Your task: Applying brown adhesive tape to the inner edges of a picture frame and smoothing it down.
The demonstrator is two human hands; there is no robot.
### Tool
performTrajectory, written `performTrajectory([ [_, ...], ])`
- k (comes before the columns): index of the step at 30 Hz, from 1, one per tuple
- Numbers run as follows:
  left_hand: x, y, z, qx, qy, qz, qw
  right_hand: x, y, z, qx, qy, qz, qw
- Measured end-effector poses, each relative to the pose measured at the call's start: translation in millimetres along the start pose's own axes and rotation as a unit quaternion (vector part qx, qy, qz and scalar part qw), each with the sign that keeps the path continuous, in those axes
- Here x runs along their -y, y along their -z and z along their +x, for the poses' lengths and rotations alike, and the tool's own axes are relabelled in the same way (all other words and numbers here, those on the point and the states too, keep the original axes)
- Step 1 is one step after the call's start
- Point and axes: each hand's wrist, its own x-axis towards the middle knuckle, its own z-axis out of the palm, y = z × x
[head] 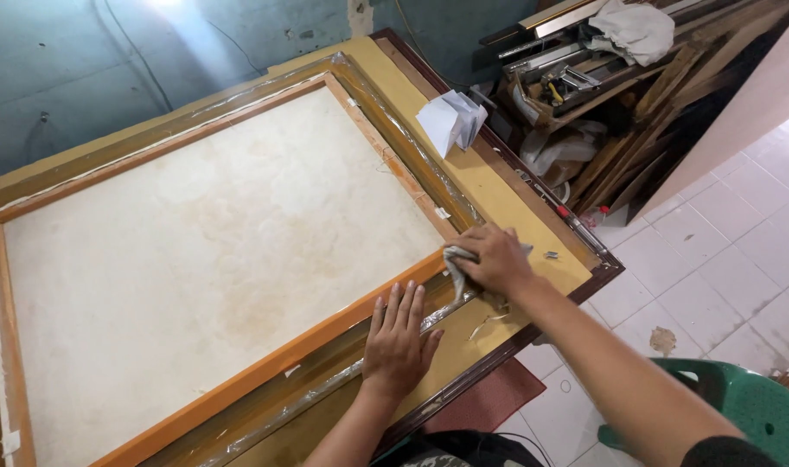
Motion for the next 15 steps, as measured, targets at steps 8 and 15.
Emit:
performTrajectory([
  [8,-1,-2,1,-0.029,0.028,-0.096,0.995,55,-19,-4,-0.06,-0.05,0.024,0.997],
  [15,-1,-1,0,-0.023,0.012,-0.065,0.998,26,0,9,-0.088,-0.23,0.042,0.968],
])
